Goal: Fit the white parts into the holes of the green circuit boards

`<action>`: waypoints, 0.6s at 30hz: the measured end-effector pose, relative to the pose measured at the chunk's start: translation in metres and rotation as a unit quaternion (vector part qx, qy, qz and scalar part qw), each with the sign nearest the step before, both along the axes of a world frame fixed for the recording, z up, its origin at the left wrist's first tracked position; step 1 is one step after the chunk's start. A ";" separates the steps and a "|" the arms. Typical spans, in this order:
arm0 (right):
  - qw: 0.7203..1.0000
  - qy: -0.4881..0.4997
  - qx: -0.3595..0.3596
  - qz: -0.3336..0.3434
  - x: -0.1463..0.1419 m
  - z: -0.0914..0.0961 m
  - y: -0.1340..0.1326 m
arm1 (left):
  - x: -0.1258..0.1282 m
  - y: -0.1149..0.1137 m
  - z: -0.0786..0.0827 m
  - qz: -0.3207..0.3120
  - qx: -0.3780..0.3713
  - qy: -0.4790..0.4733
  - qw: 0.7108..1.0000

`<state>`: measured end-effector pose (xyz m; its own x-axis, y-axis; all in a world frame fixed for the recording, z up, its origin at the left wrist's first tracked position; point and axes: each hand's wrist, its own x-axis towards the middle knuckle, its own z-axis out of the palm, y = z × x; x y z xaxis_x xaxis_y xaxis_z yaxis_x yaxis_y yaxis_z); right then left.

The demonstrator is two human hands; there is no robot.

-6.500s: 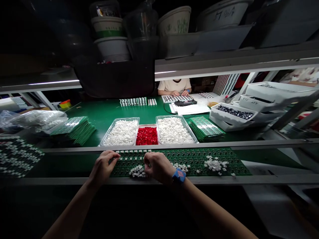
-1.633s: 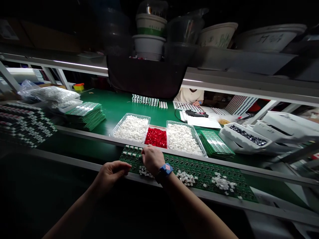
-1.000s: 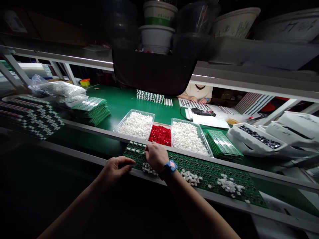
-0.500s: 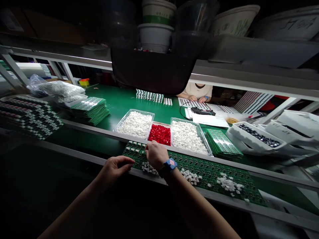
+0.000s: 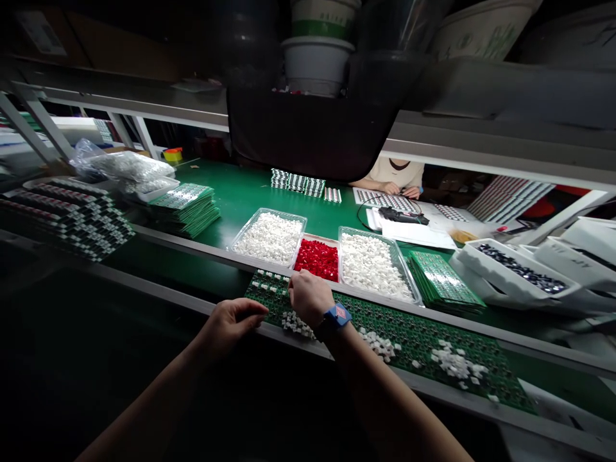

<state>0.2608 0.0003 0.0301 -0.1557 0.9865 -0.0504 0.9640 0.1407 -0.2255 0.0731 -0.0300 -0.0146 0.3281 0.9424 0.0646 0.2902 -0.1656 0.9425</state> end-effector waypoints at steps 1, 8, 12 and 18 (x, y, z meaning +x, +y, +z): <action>1.000 -0.002 -0.002 -0.001 -0.001 0.001 0.000 | 0.000 0.000 0.000 0.000 -0.001 0.000 1.000; 1.000 -0.022 0.002 -0.007 -0.004 0.001 -0.005 | -0.001 0.000 0.002 0.003 0.001 0.010 1.000; 1.000 0.015 0.002 0.002 0.001 -0.002 -0.003 | -0.001 0.000 -0.001 0.007 0.001 0.013 1.000; 0.997 0.076 0.034 0.002 0.011 -0.006 -0.002 | 0.000 0.002 -0.001 0.004 -0.007 0.008 1.000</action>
